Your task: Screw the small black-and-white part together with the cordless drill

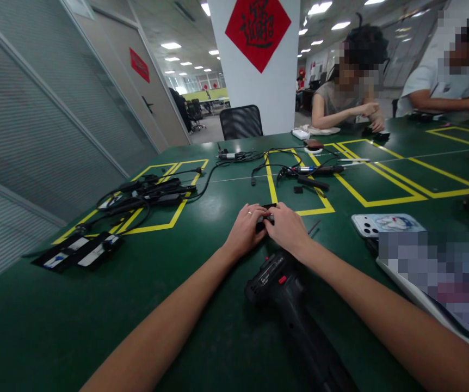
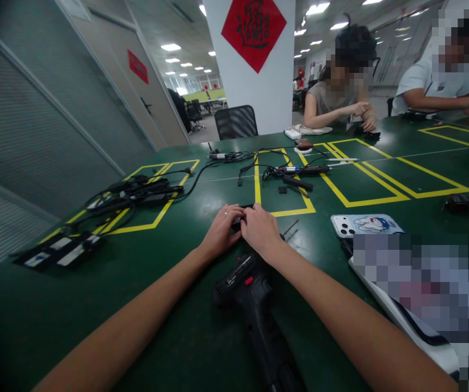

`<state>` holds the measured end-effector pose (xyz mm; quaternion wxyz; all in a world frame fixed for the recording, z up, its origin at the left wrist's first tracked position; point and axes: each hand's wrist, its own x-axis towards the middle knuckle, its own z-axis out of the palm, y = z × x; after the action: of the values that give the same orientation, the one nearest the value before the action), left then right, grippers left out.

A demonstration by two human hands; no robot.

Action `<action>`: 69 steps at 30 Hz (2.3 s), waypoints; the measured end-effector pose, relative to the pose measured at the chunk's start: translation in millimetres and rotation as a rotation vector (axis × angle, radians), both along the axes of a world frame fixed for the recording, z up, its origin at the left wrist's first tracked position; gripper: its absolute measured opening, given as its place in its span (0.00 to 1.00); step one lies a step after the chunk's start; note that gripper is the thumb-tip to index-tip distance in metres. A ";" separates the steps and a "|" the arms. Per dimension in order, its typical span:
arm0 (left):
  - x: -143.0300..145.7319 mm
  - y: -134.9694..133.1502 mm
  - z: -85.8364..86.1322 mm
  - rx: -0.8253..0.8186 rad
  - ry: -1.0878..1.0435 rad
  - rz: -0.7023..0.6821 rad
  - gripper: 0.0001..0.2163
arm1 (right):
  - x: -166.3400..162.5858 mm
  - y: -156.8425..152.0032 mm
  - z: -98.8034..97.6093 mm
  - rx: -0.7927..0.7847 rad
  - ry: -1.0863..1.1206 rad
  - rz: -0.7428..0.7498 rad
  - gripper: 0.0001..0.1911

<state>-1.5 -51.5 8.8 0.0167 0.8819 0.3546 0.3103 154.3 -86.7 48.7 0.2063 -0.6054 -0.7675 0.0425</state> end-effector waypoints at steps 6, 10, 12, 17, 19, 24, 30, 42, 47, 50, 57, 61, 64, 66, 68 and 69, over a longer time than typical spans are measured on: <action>0.2 -0.2 -0.1 -0.013 0.013 0.002 0.17 | -0.4 1.2 -2.9 -0.001 0.011 -0.010 0.12; 1.1 1.2 -2.5 -0.013 0.004 -0.002 0.16 | -0.2 1.6 -4.3 -0.010 0.020 -0.033 0.09; 1.1 2.3 -4.3 0.001 -0.012 0.027 0.16 | 0.2 1.3 -4.5 -0.010 0.024 -0.048 0.10; -1.7 4.8 -6.5 0.011 -0.040 0.153 0.13 | 1.2 1.5 -5.7 -0.010 0.035 -0.086 0.10; -2.9 5.2 -6.3 0.014 -0.044 0.158 0.12 | 2.2 2.4 -6.9 -0.020 0.041 -0.101 0.10; -2.1 5.8 -6.4 0.017 -0.083 0.164 0.10 | 5.5 3.6 -7.8 -0.041 0.049 -0.126 0.12; -0.6 5.5 -7.4 -0.017 -0.120 0.140 0.11 | 4.5 -0.2 -3.7 -0.008 0.066 -0.128 0.14; -3.1 6.9 -5.4 -0.278 -0.318 0.059 0.19 | 10.8 9.0 -16.5 0.046 0.126 -0.072 0.07; -5.0 14.0 -9.0 -0.383 -0.448 0.065 0.29 | 8.0 6.0 -13.1 0.111 0.178 -0.059 0.08; -6.1 18.1 -10.7 -0.404 -0.475 0.095 0.31 | 6.0 3.1 -9.1 0.144 0.207 -0.093 0.09; -6.5 16.4 -8.7 -0.290 -0.366 0.283 0.27 | 6.0 4.2 -9.7 0.150 0.241 -0.205 0.09; -7.7 11.2 -0.8 -0.196 -0.189 0.371 0.24 | 6.6 6.4 -13.4 0.126 0.234 -0.231 0.08; -11.3 7.2 11.9 -0.206 -0.019 0.412 0.23 | 6.1 6.0 -13.5 0.115 0.231 -0.231 0.08; -14.8 4.6 22.5 -0.219 0.116 0.446 0.25 | 5.7 5.4 -12.8 0.105 0.230 -0.232 0.08; -19.4 2.4 32.9 -0.247 0.244 0.500 0.28 | 5.6 5.2 -12.0 0.093 0.229 -0.229 0.08; -22.5 1.4 37.6 -0.271 0.298 0.535 0.30 | 5.7 5.3 -11.7 0.087 0.227 -0.226 0.08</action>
<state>-24.0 -50.1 46.4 -0.0005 0.7828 0.6103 0.1214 160.0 -81.4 36.9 0.3211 -0.6696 -0.6675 0.0541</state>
